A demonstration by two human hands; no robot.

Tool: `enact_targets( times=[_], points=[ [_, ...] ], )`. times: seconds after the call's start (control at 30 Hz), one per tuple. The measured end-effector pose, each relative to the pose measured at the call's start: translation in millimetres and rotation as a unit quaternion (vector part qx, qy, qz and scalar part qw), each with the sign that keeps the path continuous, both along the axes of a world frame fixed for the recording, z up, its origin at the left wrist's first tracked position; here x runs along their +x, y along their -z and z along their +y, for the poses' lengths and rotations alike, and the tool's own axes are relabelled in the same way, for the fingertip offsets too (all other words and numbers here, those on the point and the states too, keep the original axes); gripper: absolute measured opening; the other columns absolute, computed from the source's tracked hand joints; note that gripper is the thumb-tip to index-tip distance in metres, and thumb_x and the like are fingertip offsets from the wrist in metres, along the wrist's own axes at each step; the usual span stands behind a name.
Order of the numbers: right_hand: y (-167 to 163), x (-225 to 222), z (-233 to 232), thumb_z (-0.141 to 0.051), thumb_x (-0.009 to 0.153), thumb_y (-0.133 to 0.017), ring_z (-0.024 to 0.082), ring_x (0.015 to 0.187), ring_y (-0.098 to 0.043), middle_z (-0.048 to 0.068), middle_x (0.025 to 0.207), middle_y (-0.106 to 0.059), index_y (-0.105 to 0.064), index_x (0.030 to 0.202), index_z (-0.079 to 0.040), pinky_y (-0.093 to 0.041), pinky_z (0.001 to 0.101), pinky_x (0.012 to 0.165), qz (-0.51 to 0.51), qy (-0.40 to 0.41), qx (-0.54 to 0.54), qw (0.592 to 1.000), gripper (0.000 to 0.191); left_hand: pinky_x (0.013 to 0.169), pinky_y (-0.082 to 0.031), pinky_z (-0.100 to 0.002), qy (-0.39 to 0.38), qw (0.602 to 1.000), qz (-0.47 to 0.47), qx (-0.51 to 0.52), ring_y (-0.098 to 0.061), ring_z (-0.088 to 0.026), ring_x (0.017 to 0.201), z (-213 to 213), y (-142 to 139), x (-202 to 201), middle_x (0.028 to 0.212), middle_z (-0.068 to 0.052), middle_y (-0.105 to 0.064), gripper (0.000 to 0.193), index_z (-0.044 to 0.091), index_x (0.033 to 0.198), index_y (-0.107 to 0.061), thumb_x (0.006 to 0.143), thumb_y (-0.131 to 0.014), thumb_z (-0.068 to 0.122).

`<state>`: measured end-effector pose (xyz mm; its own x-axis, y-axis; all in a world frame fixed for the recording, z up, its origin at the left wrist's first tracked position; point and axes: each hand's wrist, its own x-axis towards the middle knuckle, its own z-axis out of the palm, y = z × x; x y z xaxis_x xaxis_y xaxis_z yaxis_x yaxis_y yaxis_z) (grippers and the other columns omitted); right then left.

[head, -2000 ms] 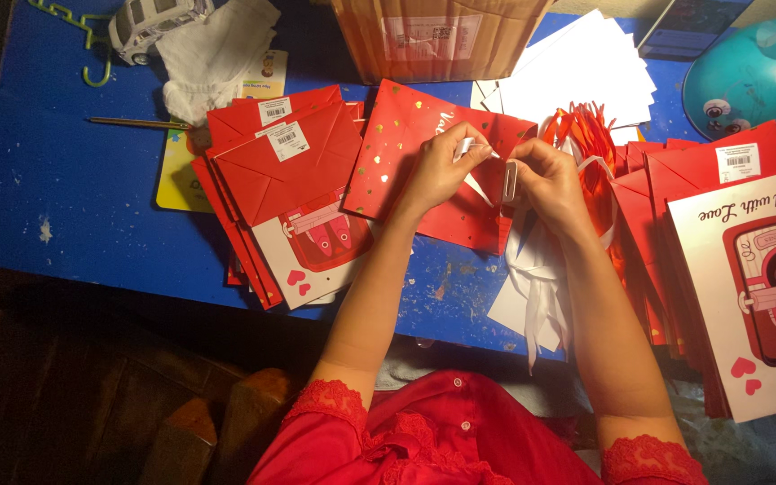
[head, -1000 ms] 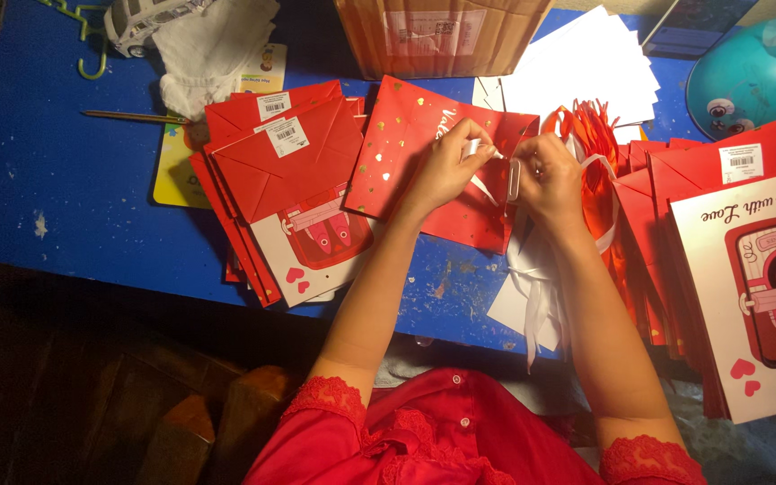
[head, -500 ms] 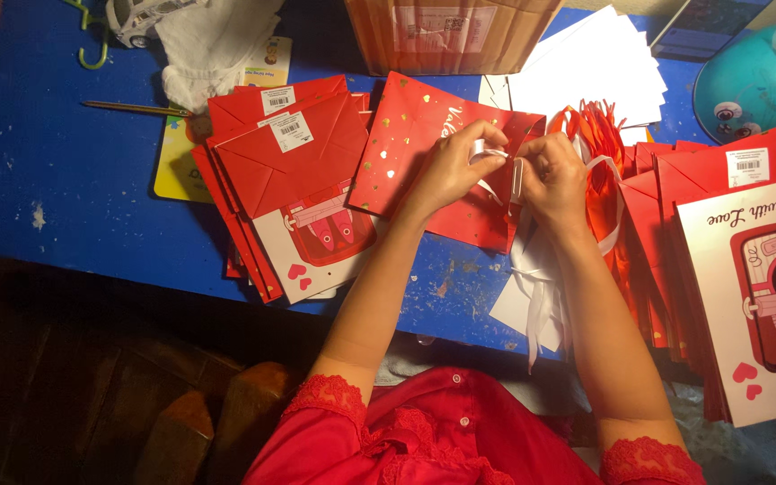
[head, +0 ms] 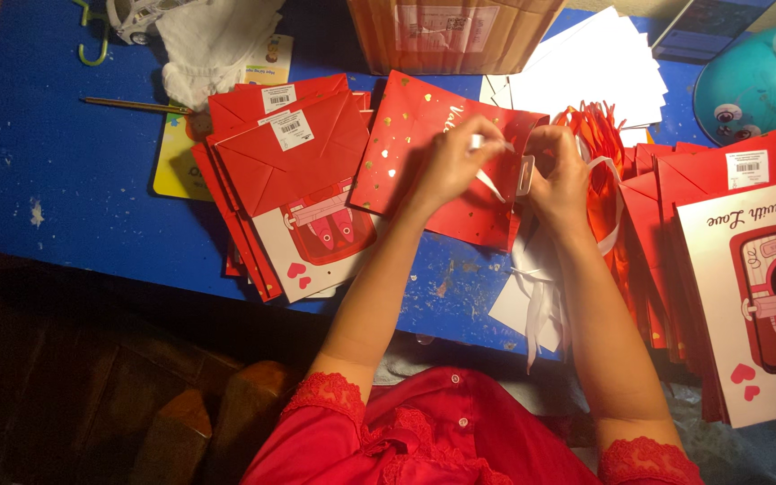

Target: The person assembles red gift bags by threading white ribbons through the bag handles and tying them. They handle multiple bags one at a time, folding and securing the ribbons before stacking the finished bags.

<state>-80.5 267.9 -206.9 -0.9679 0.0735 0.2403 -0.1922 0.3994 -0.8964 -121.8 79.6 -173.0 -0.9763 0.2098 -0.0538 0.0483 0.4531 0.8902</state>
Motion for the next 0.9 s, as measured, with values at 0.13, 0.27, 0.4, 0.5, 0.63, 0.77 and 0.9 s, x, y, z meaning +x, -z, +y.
enact_targets(
  times=[0.13,0.27,0.4,0.5,0.63,0.77,0.9],
  points=[
    [4,-2,2,-0.004,0.098,-0.073,0.01,0.102,-0.067,0.004,0.109,-0.066,-0.059,0.113,-0.002,-0.056,0.0268,0.088,-0.021,-0.014,-0.098,0.995,0.021,0.102,-0.049,-0.038,-0.219,0.896,0.383,0.048,-0.065,-0.031,0.109,-11,-18,-2,0.115,-0.01,-0.067,0.026,0.007,0.115,-0.061,0.096,-0.074,0.02],
    [12,-6,8,-0.004,0.102,-0.068,0.012,0.1,-0.066,0.004,0.107,-0.066,-0.06,0.116,0.0,-0.054,0.0271,0.089,-0.013,-0.015,-0.073,0.997,0.016,0.113,-0.041,-0.047,-0.041,0.923,0.383,0.021,-0.066,-0.03,0.11,-8,-20,5,0.108,-0.007,-0.07,0.025,0.012,0.106,-0.064,0.091,-0.077,0.027],
    [17,-8,9,-0.003,0.103,-0.062,0.011,0.103,-0.068,0.006,0.11,-0.069,-0.06,0.122,-0.001,-0.054,0.0272,0.088,-0.053,-0.012,-0.087,0.995,0.019,0.095,-0.043,-0.052,0.153,0.957,0.239,-0.064,-0.068,-0.03,0.092,7,-13,17,0.087,-0.007,-0.071,0.051,0.012,0.089,-0.06,0.067,-0.089,0.047],
    [15,-10,9,-0.001,0.104,-0.059,0.012,0.109,-0.068,0.008,0.117,-0.07,-0.061,0.126,0.001,-0.054,0.0279,0.093,-0.037,-0.038,-0.1,0.994,0.022,0.078,-0.048,-0.049,0.159,0.955,0.227,-0.107,-0.068,-0.031,0.082,13,-7,18,0.08,-0.008,-0.069,0.052,0.011,0.09,-0.057,0.063,-0.087,0.044],
    [10,-2,10,-0.001,0.105,-0.056,0.011,0.107,-0.068,0.006,0.114,-0.071,-0.063,0.123,0.002,-0.054,0.0274,0.094,-0.034,-0.083,-0.122,0.988,0.02,0.069,-0.051,-0.045,0.122,0.977,0.159,-0.077,-0.071,-0.026,0.071,12,2,17,0.07,-0.005,-0.067,0.04,0.012,0.09,-0.055,0.07,-0.082,0.034],
    [0,5,9,-0.005,0.101,-0.06,0.01,0.086,-0.066,0.005,0.093,-0.072,-0.068,0.109,0.001,-0.053,0.0271,0.078,-0.085,-0.045,0.001,0.995,0.013,0.065,-0.053,-0.041,0.117,0.98,0.157,-0.044,-0.071,-0.024,0.069,12,6,14,0.071,-0.003,-0.069,0.037,0.011,0.089,-0.057,0.071,-0.082,0.033],
    [-15,6,14,-0.01,0.1,-0.061,0.012,0.086,-0.064,0.007,0.092,-0.071,-0.067,0.106,0.0,-0.052,0.0285,0.077,-0.137,-0.081,0.049,0.986,0.014,0.063,-0.054,-0.033,0.152,0.987,0.047,0.006,-0.07,-0.015,0.066,4,12,7,0.071,0.0,-0.07,0.033,0.011,0.084,-0.06,0.075,-0.084,0.033]
  ],
)
